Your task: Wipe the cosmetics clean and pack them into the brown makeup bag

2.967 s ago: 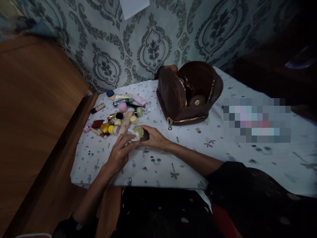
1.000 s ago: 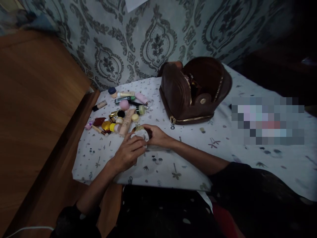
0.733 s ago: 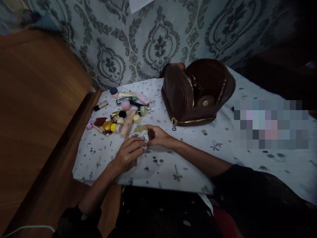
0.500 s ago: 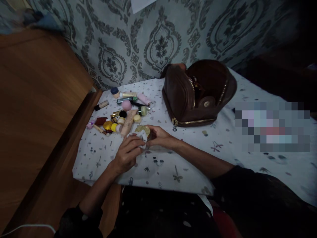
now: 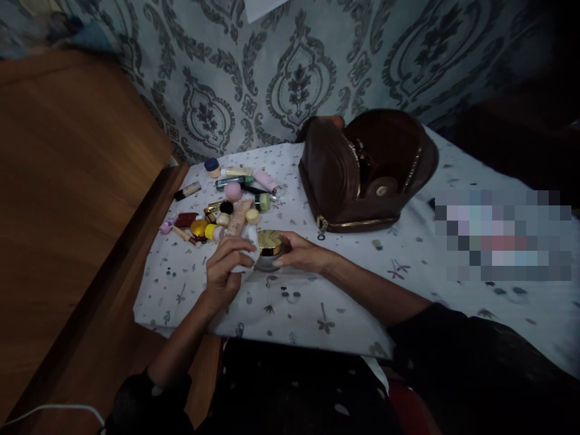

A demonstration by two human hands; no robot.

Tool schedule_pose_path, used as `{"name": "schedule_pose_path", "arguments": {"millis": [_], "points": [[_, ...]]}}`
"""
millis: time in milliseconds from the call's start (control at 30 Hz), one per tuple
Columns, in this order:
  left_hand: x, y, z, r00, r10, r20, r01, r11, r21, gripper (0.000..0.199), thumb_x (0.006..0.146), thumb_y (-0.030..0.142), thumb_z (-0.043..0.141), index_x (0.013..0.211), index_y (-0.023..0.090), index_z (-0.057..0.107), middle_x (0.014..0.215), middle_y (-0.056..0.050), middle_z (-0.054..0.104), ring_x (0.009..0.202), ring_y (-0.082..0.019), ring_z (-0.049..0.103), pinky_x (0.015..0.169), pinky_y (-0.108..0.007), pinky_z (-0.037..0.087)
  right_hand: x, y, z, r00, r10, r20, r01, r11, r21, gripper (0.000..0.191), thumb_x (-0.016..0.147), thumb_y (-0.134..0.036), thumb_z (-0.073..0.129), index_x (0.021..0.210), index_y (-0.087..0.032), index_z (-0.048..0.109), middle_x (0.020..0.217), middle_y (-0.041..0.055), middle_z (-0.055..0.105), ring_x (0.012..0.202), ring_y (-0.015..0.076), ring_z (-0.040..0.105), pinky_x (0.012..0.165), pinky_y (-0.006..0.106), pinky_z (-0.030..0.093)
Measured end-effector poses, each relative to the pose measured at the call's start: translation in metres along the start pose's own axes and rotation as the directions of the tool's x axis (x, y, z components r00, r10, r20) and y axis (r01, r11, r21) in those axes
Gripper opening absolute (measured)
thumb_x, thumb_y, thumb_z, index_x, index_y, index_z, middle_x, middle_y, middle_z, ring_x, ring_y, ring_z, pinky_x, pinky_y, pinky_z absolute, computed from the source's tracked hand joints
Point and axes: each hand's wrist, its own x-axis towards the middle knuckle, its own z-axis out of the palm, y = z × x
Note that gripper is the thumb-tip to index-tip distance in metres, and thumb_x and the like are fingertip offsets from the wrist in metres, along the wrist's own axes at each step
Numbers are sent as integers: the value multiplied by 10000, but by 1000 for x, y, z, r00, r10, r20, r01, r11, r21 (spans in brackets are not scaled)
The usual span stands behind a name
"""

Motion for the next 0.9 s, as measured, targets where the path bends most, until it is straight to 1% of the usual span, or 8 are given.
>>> {"name": "schedule_pose_path", "arguments": {"millis": [100,200,333,433,533,633,767,900], "points": [[0,-3,-1,993,-110,-35,108,993,-35,225,759,41,451,706,197,605,919,-56,689,890,-202,633,825,-377,512,-1,2,-2,1000,10,25,-11,1000,18,575,548,-237,915,1075,-173,695,972,16,728,892,142,672,890,284,509],[0,-5,0,975,-213,-68,206,974,-96,254,683,12,441,680,196,617,912,-40,696,892,-193,637,827,-348,499,-2,4,-4,997,35,76,-36,999,13,591,526,-216,924,1074,-185,705,978,12,731,907,141,673,934,304,497],[0,-8,4,948,-315,-39,303,935,-186,251,664,10,433,655,194,604,887,-28,709,865,-183,649,830,-334,486,-2,7,-4,988,89,126,-82,995,-62,579,511,-199,927,1045,-167,707,979,25,730,950,162,669,978,342,489],[-1,-11,6,923,-383,-42,365,904,-221,243,659,15,440,651,195,603,884,-27,718,867,-186,652,835,-332,483,-2,7,-3,988,101,120,-91,992,-83,568,522,-196,923,1042,-164,696,991,32,723,965,164,662,983,343,490],[-1,-14,8,907,-412,-90,382,893,-238,258,647,6,450,671,198,620,890,-20,713,897,-182,647,865,-326,475,-1,8,-2,997,57,59,-54,997,-46,644,516,-165,922,1105,-198,662,1062,18,705,997,151,649,981,324,488],[2,-13,11,898,-424,-119,391,892,-227,253,674,8,475,701,200,637,892,-19,700,926,-184,643,888,-328,473,-1,8,0,1000,13,-5,-13,1000,4,760,529,-144,915,1217,-236,608,1162,15,679,1073,148,625,1030,326,454],[5,-9,13,891,-435,-130,409,893,-190,229,740,37,508,766,201,665,939,-31,694,980,-200,639,905,-341,475,-2,7,1,1000,21,-19,-20,997,80,678,599,-223,893,1218,-223,617,1215,49,661,1136,186,601,1061,367,438],[5,-8,14,902,-415,-121,394,904,-163,231,789,63,520,848,208,690,1007,-41,684,1040,-215,631,936,-362,474,-3,7,2,999,13,-43,-8,993,121,604,626,-260,881,1178,-230,637,1219,46,645,1137,194,593,1041,366,456]]}}
